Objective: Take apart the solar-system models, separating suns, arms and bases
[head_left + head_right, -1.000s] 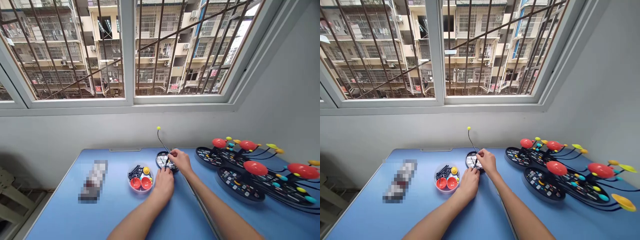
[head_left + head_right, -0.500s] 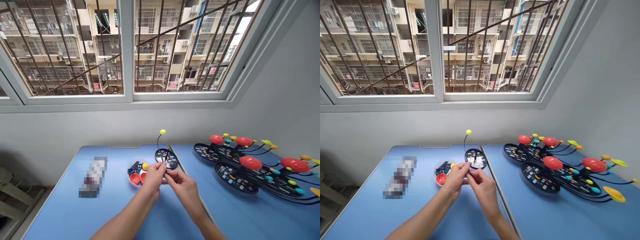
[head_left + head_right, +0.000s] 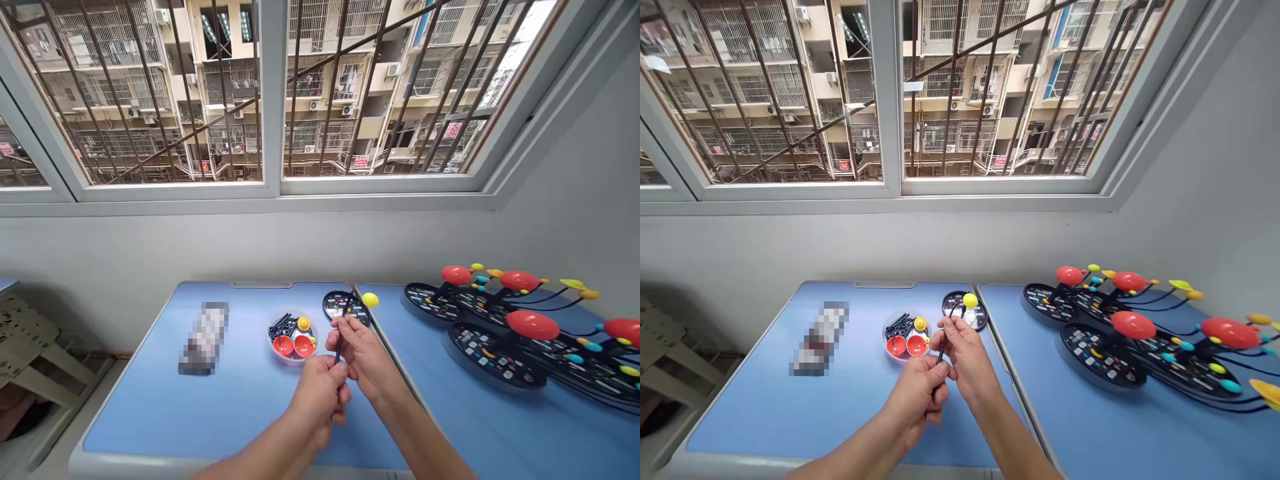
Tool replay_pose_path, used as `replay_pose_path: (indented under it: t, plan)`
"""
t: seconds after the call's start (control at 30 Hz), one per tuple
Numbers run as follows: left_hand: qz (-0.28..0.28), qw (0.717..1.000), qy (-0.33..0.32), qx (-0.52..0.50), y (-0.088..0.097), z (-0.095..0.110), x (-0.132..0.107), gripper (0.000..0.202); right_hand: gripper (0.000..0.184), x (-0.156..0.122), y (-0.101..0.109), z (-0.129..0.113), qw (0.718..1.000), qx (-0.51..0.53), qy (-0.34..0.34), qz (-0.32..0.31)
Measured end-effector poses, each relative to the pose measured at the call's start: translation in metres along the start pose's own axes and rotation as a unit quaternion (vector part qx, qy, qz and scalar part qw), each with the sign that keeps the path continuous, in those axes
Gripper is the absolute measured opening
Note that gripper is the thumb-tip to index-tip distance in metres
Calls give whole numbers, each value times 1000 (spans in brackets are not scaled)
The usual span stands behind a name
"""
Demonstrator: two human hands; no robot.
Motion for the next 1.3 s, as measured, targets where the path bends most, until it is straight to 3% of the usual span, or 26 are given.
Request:
replay_pose_path:
  t: [0.13,0.27,0.33,0.43,0.5,0.63,0.8,0.93,1.03,1.17,1.3]
  plan:
    - [39,999,22,-29,-10,-6,-15,11,24,28,10,-17,999,28,26,14]
    - [-53,994,88,36,-25,-27,-36,14,25,51,36,-59,995,57,65,55]
    - [-2,998,37,43,-14,-19,-32,17,21,48,35,-66,996,55,57,28]
    - [116,983,-132,48,17,18,-14,30,25,24,13,-48,998,26,9,-59]
    - [136,963,-221,72,32,43,-3,33,30,5,-7,-23,994,5,-26,-110]
    - [78,957,-238,146,38,53,7,30,35,-17,-37,15,984,-38,-47,-166]
    - [93,926,-260,258,47,49,2,28,41,-20,-41,30,977,-97,-55,-184]
    - [92,916,-250,300,59,56,-9,29,37,-24,-22,21,982,-158,-14,-102]
    - [21,924,-193,331,61,52,-19,29,42,-33,-9,12,982,-183,24,-43]
    - [-31,925,-128,357,57,37,-36,27,28,-50,-16,7,959,-269,66,-49]
    - [-48,904,-151,397,55,30,-47,27,19,-67,-24,0,922,-357,146,0]
Point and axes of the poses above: each hand's wrist, its own x-axis towards the middle knuckle, its own y-axis out of the back of the hand, z = x × y, the point moved 5 cm from there along x, towards the middle knuckle, and after that the axes turned 14 degrees about -y, right-handed, at the moved point
